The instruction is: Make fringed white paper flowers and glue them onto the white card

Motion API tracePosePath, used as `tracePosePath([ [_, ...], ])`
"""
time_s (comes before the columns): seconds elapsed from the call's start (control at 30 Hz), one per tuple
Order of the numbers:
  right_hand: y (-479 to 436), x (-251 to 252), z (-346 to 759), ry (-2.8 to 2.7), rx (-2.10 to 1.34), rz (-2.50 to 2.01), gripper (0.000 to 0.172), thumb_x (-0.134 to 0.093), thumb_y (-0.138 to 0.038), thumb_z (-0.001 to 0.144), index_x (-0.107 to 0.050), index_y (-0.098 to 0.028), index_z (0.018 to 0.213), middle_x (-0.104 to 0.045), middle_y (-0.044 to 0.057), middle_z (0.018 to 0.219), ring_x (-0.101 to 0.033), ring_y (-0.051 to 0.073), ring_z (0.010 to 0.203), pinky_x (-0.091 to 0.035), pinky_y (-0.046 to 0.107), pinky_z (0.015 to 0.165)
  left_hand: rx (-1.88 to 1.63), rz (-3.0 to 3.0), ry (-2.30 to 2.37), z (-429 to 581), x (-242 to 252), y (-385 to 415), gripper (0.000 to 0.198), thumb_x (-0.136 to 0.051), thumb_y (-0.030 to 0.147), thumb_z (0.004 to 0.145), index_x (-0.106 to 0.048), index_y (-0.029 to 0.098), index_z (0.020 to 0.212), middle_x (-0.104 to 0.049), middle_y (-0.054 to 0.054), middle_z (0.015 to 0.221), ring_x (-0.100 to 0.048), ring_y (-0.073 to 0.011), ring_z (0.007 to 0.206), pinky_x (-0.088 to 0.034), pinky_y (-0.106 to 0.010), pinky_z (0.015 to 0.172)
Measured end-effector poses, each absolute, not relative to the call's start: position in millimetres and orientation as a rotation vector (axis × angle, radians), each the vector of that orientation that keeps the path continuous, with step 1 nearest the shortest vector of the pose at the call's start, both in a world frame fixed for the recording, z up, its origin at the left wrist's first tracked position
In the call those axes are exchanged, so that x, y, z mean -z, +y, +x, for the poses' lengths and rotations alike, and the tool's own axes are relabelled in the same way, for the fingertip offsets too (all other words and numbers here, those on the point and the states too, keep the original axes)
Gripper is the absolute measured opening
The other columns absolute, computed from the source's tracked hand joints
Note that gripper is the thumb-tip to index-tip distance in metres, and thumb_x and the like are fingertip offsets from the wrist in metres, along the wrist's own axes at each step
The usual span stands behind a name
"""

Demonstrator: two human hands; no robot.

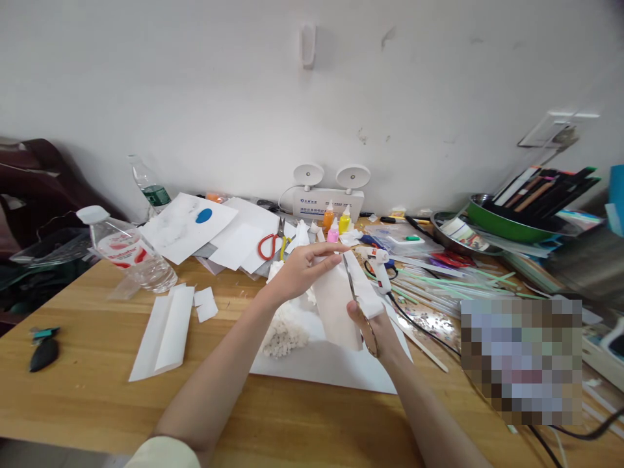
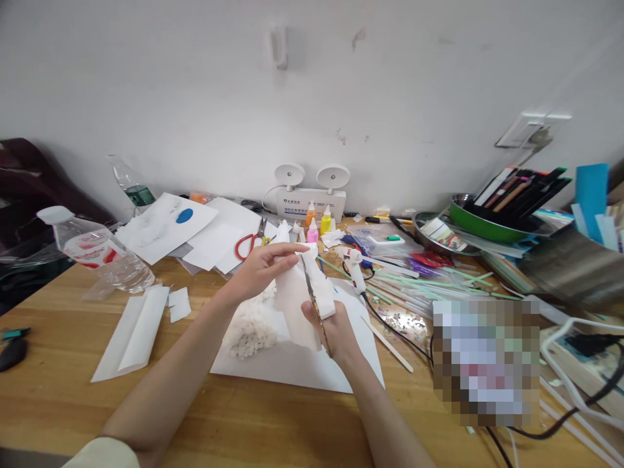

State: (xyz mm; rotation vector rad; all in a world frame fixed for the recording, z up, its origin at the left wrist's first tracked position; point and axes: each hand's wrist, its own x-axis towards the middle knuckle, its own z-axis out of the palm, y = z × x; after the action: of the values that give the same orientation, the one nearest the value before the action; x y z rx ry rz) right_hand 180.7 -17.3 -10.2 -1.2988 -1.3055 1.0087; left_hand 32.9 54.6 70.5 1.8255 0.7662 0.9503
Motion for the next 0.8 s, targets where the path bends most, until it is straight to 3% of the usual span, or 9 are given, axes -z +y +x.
tracePosePath([
  [0.33, -15.2, 5.5, 180.0, -1.323, -1.075, -1.347, 0.046, -0.051, -0.059, 0.067, -0.038, -0.018, 0.05, -0.037, -0.003, 0.047, -0.036, 0.01, 0.045, -0.029, 0.023, 0.04, -0.916, 1.89, 0.77, 29.5, -72.3, 57.1, 0.029, -0.048, 0.037, 0.08, -0.063, 0.021, 0.1, -0.061, -0.004, 0.106, -0.052, -0.019, 0.098, -0.04, -0.026, 0.078],
  [0.8, -15.1, 3.8, 179.5, -1.314, -1.052, -1.452, 0.047, -0.051, -0.063, 0.062, -0.039, -0.019, 0.05, -0.033, -0.006, 0.037, -0.033, 0.007, 0.03, -0.025, 0.021, 0.03, -0.905, 1.931, 0.753, 28.4, -74.8, 55.5, 0.029, -0.045, 0.035, 0.082, -0.063, 0.021, 0.1, -0.061, -0.004, 0.105, -0.053, -0.0175, 0.098, -0.04, -0.025, 0.08],
])
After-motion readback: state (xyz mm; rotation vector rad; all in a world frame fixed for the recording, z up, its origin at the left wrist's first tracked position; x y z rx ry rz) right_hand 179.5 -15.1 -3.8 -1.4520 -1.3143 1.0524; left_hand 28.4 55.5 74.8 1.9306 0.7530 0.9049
